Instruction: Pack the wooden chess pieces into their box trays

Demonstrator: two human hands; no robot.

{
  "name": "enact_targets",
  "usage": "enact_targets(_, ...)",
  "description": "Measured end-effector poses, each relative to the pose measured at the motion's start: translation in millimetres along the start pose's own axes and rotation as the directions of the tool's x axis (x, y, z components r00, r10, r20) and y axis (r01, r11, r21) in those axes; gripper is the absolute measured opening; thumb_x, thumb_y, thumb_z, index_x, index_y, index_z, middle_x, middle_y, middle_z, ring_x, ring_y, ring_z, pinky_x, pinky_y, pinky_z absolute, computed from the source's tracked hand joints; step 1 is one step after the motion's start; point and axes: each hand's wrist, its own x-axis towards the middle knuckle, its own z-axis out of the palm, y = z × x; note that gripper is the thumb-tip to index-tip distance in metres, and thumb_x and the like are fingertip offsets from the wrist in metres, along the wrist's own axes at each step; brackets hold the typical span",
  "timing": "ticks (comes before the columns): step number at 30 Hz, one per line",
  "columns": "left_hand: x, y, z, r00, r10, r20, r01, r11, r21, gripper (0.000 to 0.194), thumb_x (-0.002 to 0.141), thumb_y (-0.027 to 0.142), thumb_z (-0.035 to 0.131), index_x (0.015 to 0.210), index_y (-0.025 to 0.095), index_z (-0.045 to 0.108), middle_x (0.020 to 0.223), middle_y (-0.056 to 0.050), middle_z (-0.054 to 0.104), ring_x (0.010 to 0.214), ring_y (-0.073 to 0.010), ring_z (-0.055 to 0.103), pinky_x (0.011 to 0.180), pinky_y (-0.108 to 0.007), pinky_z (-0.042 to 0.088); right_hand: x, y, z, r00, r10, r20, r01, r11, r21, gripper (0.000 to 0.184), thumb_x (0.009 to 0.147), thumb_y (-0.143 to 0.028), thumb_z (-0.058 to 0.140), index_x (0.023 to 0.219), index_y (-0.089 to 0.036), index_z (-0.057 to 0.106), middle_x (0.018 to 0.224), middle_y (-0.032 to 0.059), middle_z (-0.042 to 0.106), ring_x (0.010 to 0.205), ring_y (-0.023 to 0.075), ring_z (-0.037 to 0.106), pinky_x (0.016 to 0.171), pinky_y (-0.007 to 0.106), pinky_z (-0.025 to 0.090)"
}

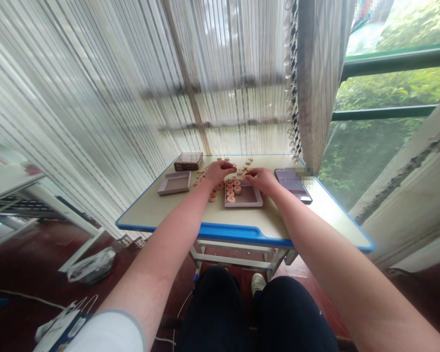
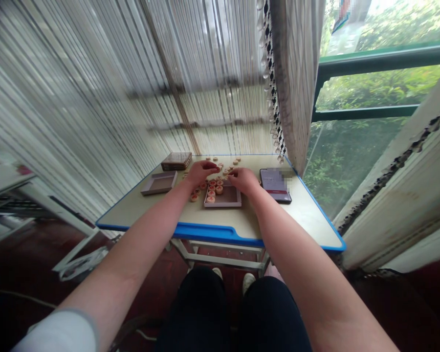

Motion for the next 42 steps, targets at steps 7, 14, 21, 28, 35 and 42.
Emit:
enact_targets(7,-8.8,13.1,-1.1,0.992,-0.091,0.086,0.103,0.983,-0.152,0.028,0.064,0.029,0.072,0.088,0.014,0.071,0.088,-0.007,0.071,0.079,-0.0145,0.062,0.076,-0.031,0.049,-5.8,-12.8,-6.2,0.979,-0.161,-0.122,0.168,0.985,0.045,0.036,0.075,-0.031,0.061,0.110,-0.021,0.064,0.094,0.0055,0.064,0.076,0.0158,0.057,0.069,0.026,0.042)
enact_targets(14,-11.3,13.7,1.3,0.991,0.037,0.131,-0.008,0.977,-0.214,0.029,0.064,0.032,0.072,0.086,0.013,0.071,0.081,-0.006,0.070,0.077,-0.0149,0.063,0.075,-0.030,0.049,-5.9,-12.2,-5.8,0.959,-0.254,-0.129,0.257,0.967,0.004,0.027,0.077,-0.032,0.059,0.101,-0.022,0.066,0.088,0.0035,0.064,0.074,0.0150,0.055,0.065,0.025,0.040)
enact_targets(21,-6.9,1.7,-2.2,0.999,-0.024,-0.048,0.029,0.994,0.105,0.031,0.082,0.032,0.052,0.102,0.012,0.067,0.091,-0.009,0.070,0.077,-0.0156,0.064,0.076,-0.030,0.049,-9.4,-10.3,-23.2,0.994,-0.110,-0.009,0.109,0.988,-0.109,0.027,0.073,-0.042,0.062,0.089,-0.021,0.070,0.081,0.0039,0.066,0.071,0.0161,0.056,0.061,0.026,0.039)
enact_targets(28,-4.2,-13.8,-5.2,0.986,0.084,-0.141,-0.005,0.875,0.485,0.034,0.082,0.024,0.048,0.112,0.017,0.065,0.104,-0.007,0.068,0.090,-0.0166,0.062,0.089,-0.029,0.044,-23.2,-19.7,-39.1,0.930,-0.021,0.366,0.097,0.977,-0.191,0.028,0.061,-0.049,0.070,0.074,-0.024,0.073,0.066,0.0018,0.064,0.063,0.0164,0.055,0.055,0.027,0.038)
enact_targets(35,-6.9,-9.7,-5.5,0.991,0.083,-0.101,-0.020,0.857,0.516,0.033,0.081,0.023,0.050,0.109,0.016,0.065,0.101,-0.007,0.068,0.093,-0.0174,0.061,0.091,-0.029,0.043,-29.5,-26.5,-44.7,0.877,-0.081,0.474,0.122,0.991,-0.058,0.028,0.063,-0.050,0.069,0.076,-0.026,0.075,0.071,0.0018,0.067,0.069,0.0172,0.058,0.060,0.027,0.042)
enact_targets(42,-7.5,-7.9,-4.9,0.992,0.092,-0.092,-0.034,0.864,0.502,0.031,0.080,0.022,0.050,0.107,0.017,0.065,0.096,-0.006,0.068,0.088,-0.0167,0.060,0.089,-0.030,0.044,-27.5,-25.3,-38.8,0.859,-0.180,0.479,0.192,0.981,0.024,0.023,0.066,-0.045,0.068,0.076,-0.025,0.075,0.067,-0.0004,0.066,0.062,0.0141,0.056,0.057,0.025,0.039)
